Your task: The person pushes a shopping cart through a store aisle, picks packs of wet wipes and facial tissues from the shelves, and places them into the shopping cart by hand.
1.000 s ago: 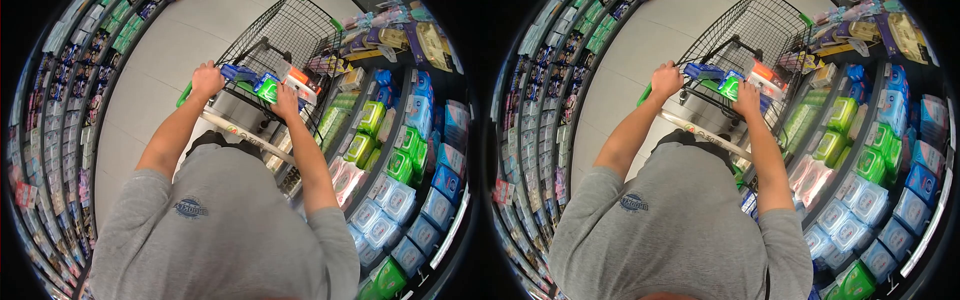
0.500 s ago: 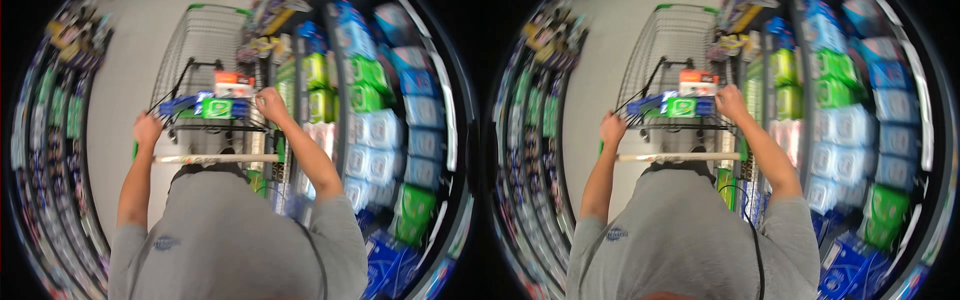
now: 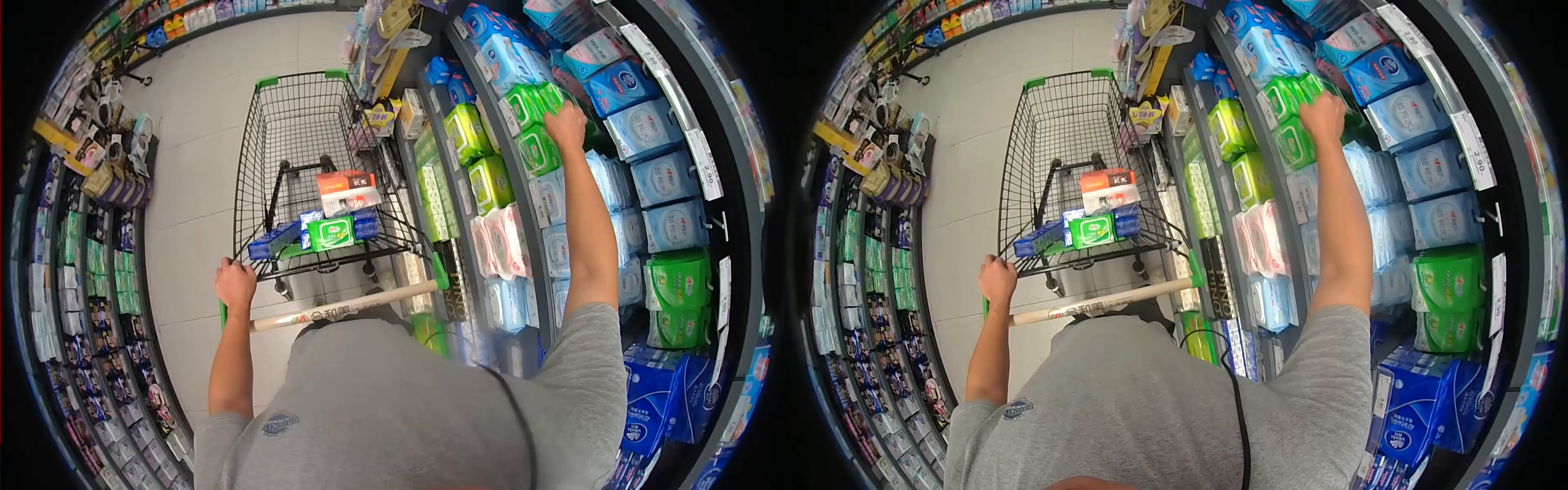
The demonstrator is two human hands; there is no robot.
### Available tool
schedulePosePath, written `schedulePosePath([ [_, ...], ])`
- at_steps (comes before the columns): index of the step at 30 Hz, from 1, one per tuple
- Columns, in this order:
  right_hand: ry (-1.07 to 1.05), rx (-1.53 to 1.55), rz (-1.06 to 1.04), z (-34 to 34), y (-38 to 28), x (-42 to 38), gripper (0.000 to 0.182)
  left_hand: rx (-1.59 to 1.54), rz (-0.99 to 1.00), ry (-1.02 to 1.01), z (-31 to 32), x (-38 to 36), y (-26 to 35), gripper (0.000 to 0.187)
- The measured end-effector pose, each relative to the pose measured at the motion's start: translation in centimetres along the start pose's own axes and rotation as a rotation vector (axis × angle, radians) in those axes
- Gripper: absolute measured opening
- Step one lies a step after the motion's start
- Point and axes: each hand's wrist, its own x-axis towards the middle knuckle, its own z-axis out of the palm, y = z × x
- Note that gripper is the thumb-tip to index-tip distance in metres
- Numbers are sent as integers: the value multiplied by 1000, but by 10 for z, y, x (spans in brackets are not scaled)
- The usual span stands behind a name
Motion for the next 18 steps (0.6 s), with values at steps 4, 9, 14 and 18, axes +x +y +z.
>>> schedulePosePath([
  [4,-103,-10,169,14,17,22,49,18,11,29,4,1,-1,19],
  [9,-366,83,245,22,23,51,49,-11,-6,-16,5,-1,-3,19],
  [14,-283,129,131,55,44,74,55,-39,-9,12,3,-2,0,18],
  [18,-411,120,85,78,59,103,62,-44,-9,-2,4,-2,-2,18],
])
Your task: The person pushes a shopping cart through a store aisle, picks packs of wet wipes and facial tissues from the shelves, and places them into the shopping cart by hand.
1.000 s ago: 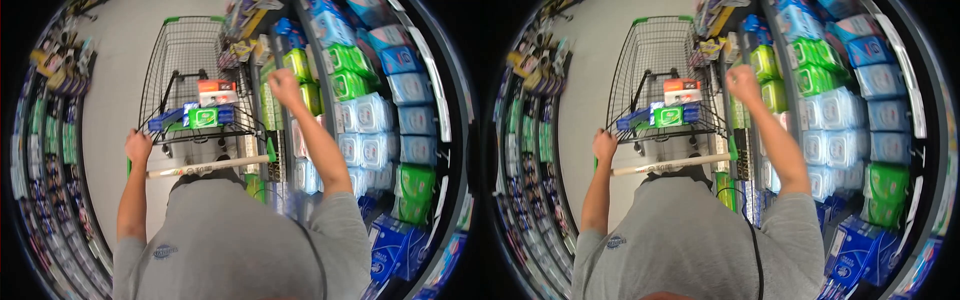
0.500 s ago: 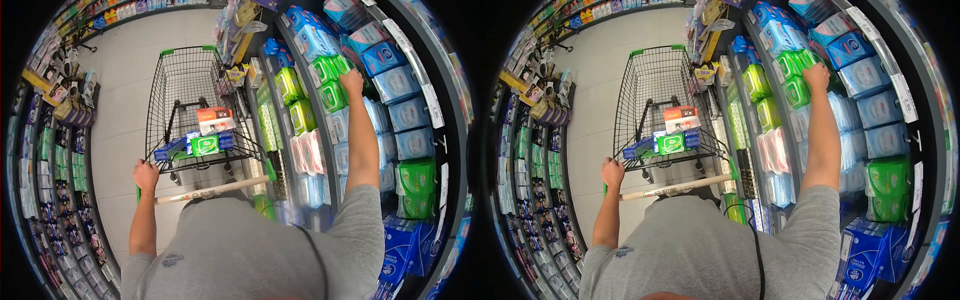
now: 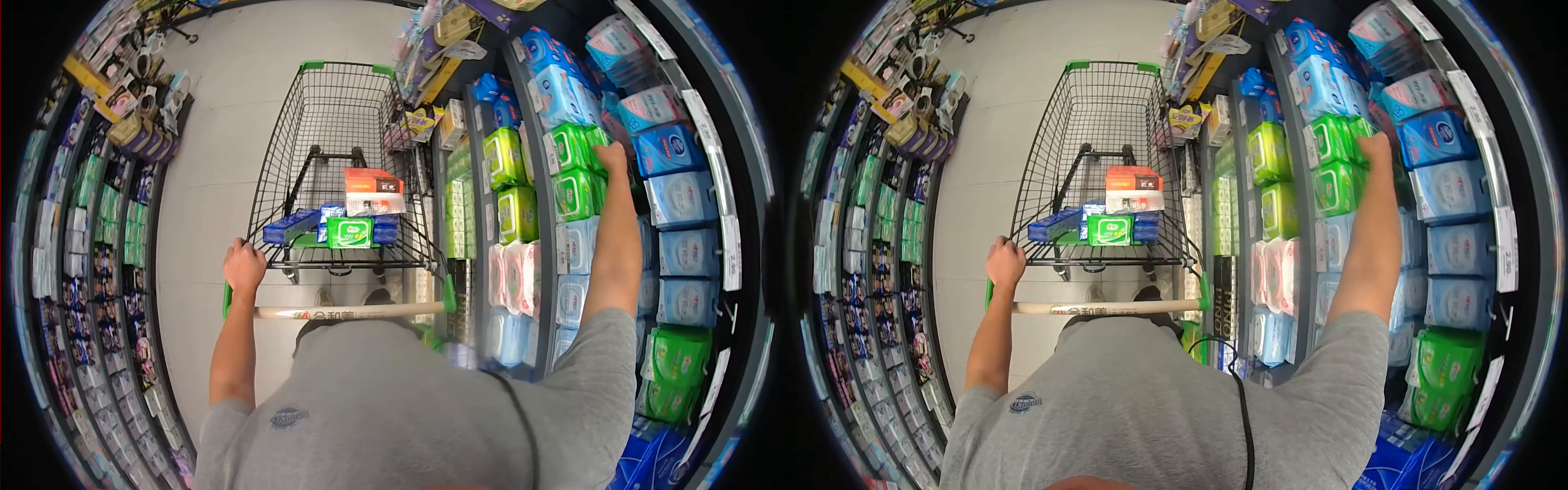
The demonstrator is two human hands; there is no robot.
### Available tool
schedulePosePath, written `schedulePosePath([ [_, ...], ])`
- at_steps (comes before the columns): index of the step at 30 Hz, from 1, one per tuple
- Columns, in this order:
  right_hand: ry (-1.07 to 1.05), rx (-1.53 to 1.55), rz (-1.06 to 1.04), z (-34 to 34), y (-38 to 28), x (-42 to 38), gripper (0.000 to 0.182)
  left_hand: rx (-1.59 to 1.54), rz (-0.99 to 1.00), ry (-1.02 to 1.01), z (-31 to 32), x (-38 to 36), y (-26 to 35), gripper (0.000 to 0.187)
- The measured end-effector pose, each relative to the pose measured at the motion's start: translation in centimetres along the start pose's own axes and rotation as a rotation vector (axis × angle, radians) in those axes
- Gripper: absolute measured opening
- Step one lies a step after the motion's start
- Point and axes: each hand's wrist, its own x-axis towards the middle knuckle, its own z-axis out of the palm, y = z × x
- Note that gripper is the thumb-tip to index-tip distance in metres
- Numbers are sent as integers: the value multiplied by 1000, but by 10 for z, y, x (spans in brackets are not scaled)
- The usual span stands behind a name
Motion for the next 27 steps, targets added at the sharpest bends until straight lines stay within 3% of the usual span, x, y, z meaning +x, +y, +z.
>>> schedulePosePath([
  [6,-37,0,-51,8,15,31,63,29,-6,-35,-2,3,1,19],
  [9,-169,43,34,5,22,44,76,19,11,9,-3,1,2,17],
  [10,-124,37,28,10,30,53,82,23,-6,-5,-1,1,1,17],
  [15,-271,199,152,-3,22,37,81,1,12,25,-3,3,2,18],
  [19,-298,195,121,-3,26,38,79,-13,6,22,-2,3,1,18],
  [25,-166,-14,63,-16,5,20,84,10,-5,16,4,4,-2,18],
  [27,58,-129,100,-49,-62,-56,75,24,-11,4,2,4,-1,17],
])
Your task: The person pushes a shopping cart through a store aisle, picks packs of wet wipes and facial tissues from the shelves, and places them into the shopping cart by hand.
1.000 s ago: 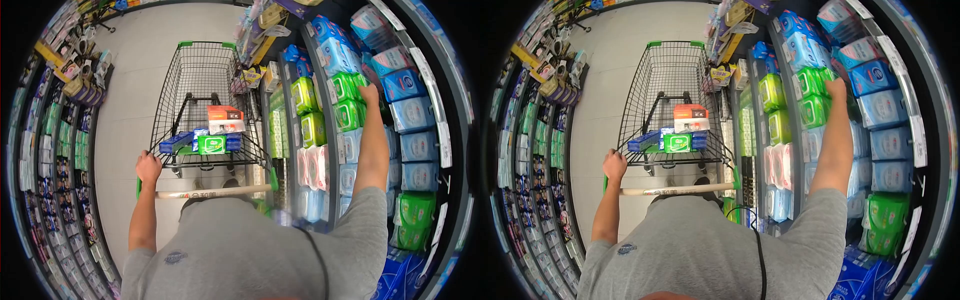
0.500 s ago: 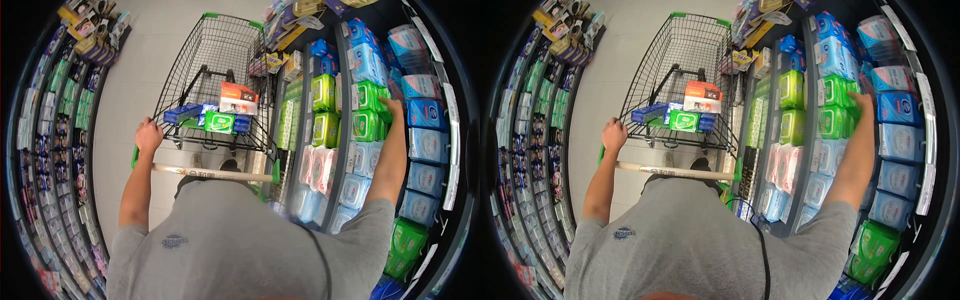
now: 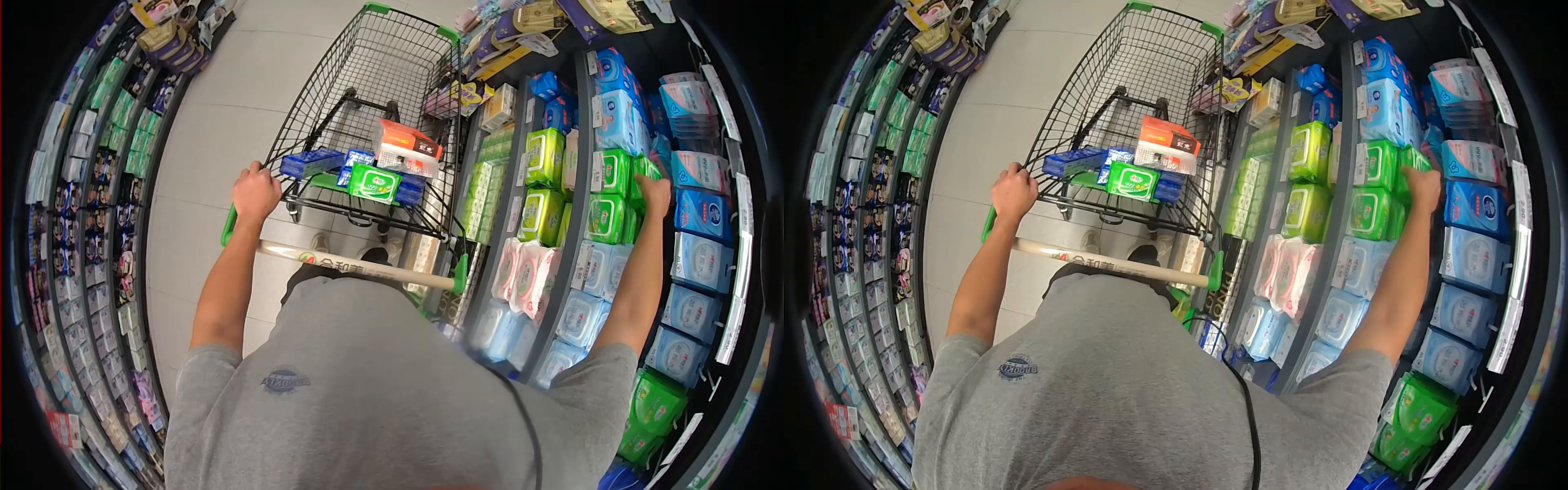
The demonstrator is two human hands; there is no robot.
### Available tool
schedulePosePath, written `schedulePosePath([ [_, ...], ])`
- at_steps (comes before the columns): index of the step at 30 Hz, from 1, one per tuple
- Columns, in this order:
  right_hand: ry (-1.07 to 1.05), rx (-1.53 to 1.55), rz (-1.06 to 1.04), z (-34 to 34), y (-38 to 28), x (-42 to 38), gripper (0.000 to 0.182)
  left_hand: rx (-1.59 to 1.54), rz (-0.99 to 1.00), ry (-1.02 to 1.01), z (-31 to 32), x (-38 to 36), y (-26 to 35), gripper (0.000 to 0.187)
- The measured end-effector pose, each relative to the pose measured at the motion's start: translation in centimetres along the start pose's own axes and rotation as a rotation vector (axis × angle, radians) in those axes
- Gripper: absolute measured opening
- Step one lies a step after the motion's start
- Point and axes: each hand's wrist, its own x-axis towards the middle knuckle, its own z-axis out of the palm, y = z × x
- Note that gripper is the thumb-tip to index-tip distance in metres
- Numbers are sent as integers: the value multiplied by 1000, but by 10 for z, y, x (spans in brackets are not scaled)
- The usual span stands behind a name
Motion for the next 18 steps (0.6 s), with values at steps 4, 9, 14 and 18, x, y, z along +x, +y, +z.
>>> schedulePosePath([
  [4,294,-197,-120,0,-31,-33,67,16,2,-20,0,1,-1,17],
  [9,459,-334,-283,-7,-47,-65,53,3,18,-24,2,2,-2,19],
  [14,474,-316,-134,8,-18,-64,50,-9,16,-57,-2,2,1,20],
  [18,488,-215,-103,-2,-18,-81,51,-3,29,-29,-1,2,-2,20],
])
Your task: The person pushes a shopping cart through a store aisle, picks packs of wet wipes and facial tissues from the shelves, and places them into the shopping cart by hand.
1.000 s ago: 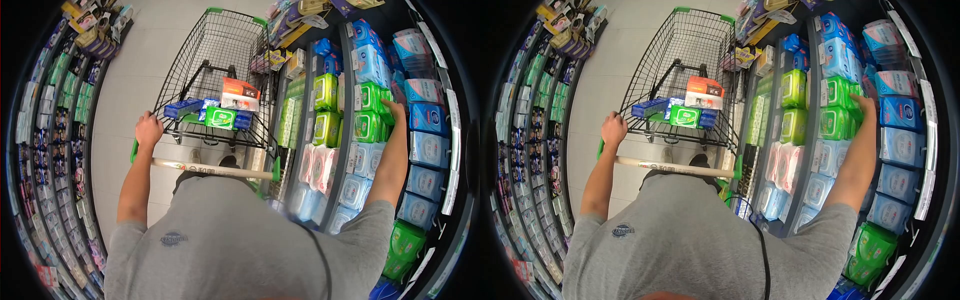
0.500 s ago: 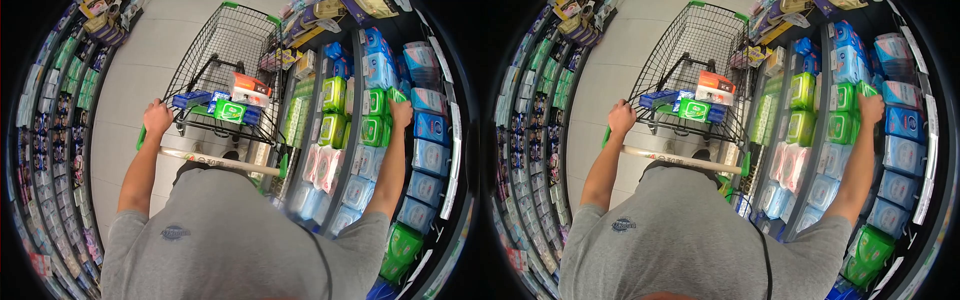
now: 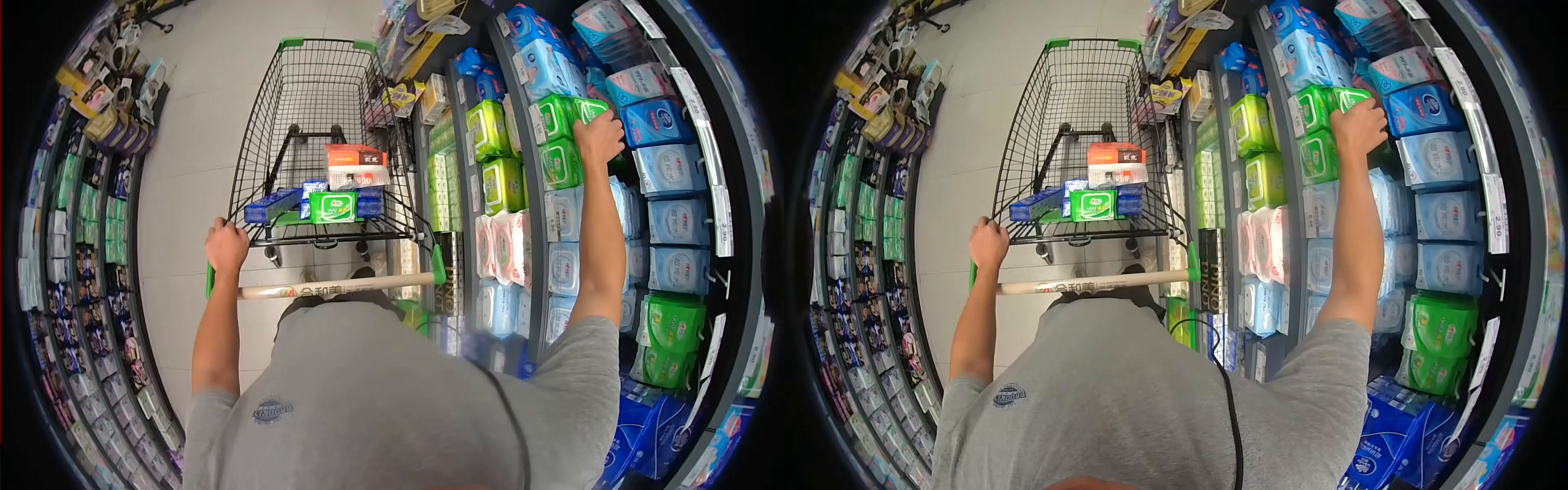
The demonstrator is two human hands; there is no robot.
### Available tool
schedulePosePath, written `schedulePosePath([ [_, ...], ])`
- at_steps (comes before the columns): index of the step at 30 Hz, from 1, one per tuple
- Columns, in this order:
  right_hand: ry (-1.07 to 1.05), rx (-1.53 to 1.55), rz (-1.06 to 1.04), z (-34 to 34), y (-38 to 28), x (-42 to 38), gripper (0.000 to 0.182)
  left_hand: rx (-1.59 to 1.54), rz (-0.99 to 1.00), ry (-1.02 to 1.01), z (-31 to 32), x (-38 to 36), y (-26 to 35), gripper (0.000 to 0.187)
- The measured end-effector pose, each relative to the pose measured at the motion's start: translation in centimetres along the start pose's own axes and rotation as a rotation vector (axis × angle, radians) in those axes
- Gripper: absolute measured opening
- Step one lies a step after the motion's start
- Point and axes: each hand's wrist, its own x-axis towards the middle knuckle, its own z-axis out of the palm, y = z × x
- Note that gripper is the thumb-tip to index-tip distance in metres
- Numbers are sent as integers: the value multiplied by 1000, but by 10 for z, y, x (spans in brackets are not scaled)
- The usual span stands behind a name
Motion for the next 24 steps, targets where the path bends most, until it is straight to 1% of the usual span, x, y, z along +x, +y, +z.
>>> schedulePosePath([
  [1,1,1,7,-5,-2,-4,51,1,4,5,1,1,-1,20],
  [3,32,127,-40,-23,-8,-12,60,18,8,11,3,0,-1,19],
  [4,29,129,-39,-28,-12,-17,60,21,8,11,3,0,-1,19],
  [6,75,325,-132,-35,-26,-29,71,1,-5,21,0,-1,1,19],
  [7,65,335,-134,-36,-36,-38,71,13,-10,16,1,-2,-1,19],
  [9,-53,540,-245,-37,-57,-57,79,23,-2,45,2,0,0,19],
  [11,-97,683,-315,-18,-86,-85,79,31,-7,28,1,0,1,19],
  [13,-465,726,-225,-39,-123,-121,81,16,-1,35,2,-1,1,19],
  [17,-841,947,2,11,-195,-217,86,57,-13,27,-2,-2,4,19],
  [19,-873,958,69,27,-222,-267,81,40,2,50,1,-4,3,19],
  [21,-959,890,124,12,-236,-294,80,54,5,52,0,-4,3,19],
  [22,-967,894,123,6,-240,-303,67,62,-14,14,-2,-4,4,20],
  [23,-979,899,118,10,-245,-311,67,69,-34,-23,-3,-4,5,21],
  [24,-934,837,111,19,-250,-325,67,61,-30,-24,-3,-4,4,21],
])
